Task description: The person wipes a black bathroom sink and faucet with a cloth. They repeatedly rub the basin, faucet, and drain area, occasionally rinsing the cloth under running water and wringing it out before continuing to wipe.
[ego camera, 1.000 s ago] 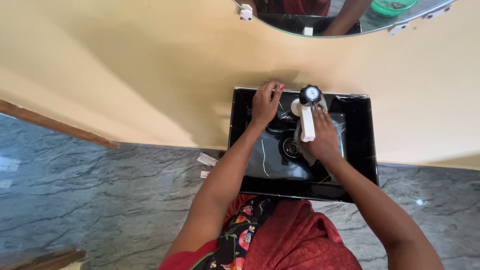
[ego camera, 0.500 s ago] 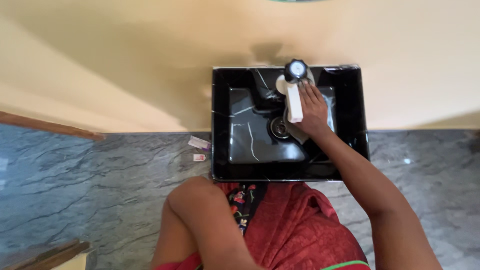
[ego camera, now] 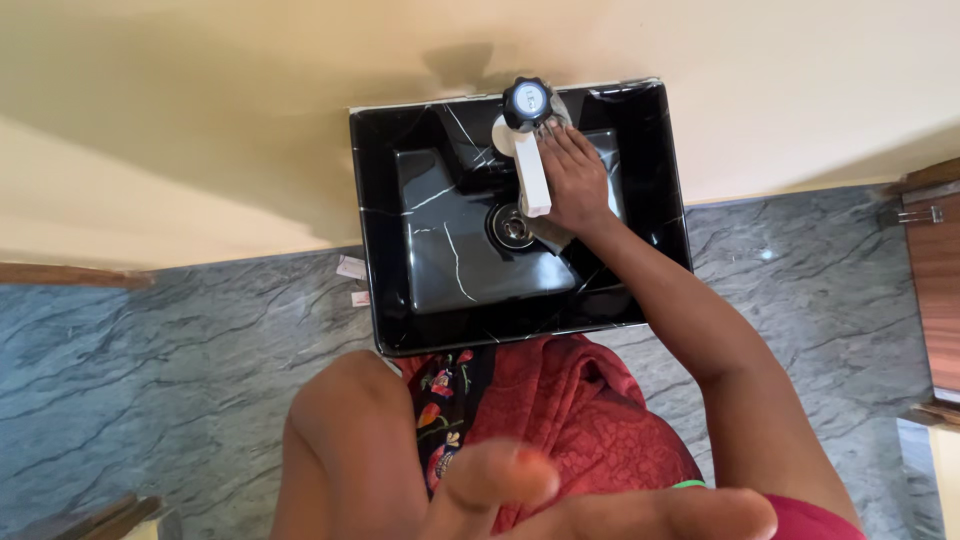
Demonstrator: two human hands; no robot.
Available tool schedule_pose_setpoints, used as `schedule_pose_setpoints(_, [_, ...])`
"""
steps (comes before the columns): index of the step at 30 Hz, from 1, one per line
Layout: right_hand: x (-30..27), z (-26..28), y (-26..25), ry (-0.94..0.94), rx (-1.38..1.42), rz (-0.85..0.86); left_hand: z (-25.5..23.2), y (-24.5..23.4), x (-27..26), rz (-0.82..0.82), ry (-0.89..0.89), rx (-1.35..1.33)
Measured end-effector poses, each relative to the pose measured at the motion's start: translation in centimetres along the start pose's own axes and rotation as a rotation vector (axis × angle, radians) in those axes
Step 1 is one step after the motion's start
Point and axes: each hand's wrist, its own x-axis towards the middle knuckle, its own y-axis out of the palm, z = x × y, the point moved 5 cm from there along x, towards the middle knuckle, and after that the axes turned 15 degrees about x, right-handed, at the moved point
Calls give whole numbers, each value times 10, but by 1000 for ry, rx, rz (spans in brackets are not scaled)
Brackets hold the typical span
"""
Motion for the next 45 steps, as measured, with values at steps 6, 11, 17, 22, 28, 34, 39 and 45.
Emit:
schedule_pose_setpoints(6, [-3, -4, 2, 1, 17, -8, -6, -27, -3, -57, -17, -104])
schedule_pose_setpoints(11, [-8, -9, 9, -62, -11, -29, -15, -159, 52, -269, 132, 156])
schedule_pose_setpoints(17, [-25, 7, 30, -300, -17, 123, -39, -307, 103, -334, 298, 665])
schedule_pose_setpoints(22, [8, 55, 56, -302, -222, 181, -49, -363, 101, -294, 246, 825])
schedule_pose_setpoints(28, [76, 70, 69, 34, -211, 157, -57, -415, 117, -380, 202, 1048])
schedule_pose_setpoints(34, [65, 57, 91, -104, -261, 173, -46, -420, 116, -396, 69, 1424])
schedule_pose_setpoints(39, [8, 8, 40, -417, 68, 318, -41, -399, 111, -438, -113, 1680])
schedule_pose_setpoints(45, [-2, -46, -56, 70, 38, 53, -31, -403, 105, -432, -215, 1730])
